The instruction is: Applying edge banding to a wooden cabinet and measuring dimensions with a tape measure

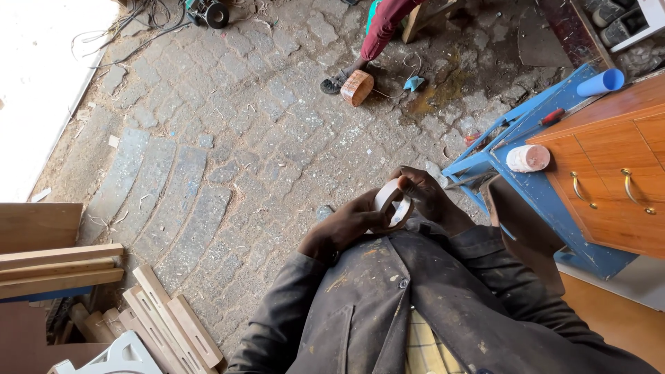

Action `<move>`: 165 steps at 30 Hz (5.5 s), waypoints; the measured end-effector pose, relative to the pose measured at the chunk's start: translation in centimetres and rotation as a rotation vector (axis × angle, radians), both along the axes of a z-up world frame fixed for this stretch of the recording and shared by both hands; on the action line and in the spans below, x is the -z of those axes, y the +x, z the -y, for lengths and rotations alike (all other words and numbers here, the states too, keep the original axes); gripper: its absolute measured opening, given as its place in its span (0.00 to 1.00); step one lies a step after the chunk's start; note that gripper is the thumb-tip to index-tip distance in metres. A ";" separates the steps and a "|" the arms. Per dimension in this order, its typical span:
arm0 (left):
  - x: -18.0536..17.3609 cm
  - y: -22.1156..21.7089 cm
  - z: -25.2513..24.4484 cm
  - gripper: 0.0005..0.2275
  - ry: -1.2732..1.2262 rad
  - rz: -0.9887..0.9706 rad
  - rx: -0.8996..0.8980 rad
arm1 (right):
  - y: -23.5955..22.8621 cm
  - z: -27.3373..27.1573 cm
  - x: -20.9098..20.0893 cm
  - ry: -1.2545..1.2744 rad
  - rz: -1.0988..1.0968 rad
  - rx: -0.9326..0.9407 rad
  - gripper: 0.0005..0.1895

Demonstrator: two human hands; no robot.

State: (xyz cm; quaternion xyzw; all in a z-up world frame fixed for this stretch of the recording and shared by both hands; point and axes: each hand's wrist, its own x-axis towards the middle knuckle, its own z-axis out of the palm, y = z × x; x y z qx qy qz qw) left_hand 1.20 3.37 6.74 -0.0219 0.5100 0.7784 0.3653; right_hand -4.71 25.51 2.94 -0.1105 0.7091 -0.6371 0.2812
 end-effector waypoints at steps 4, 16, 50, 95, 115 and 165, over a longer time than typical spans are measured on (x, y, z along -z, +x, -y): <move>-3.0 -0.4 -0.1 0.21 -0.023 0.012 0.013 | 0.0 -0.2 0.8 -0.011 -0.045 0.016 0.29; 2.4 -0.9 -0.3 0.24 -0.171 -0.124 -0.027 | 0.4 1.2 -2.2 0.072 -0.002 0.222 0.28; -1.9 -1.3 3.4 0.20 -0.293 -0.345 -0.285 | 1.5 1.7 -3.8 -0.489 0.479 0.346 0.19; -5.4 1.1 2.7 0.04 -0.731 -0.838 -0.399 | 1.9 1.0 -1.0 -0.660 0.469 0.392 0.25; -1.8 -0.4 1.4 0.10 -0.549 -0.546 -0.319 | 2.1 0.4 0.6 -0.671 0.480 0.524 0.24; -7.4 -0.1 -0.5 0.13 0.327 -0.049 -0.289 | 2.6 1.5 2.2 -0.515 0.733 0.472 0.21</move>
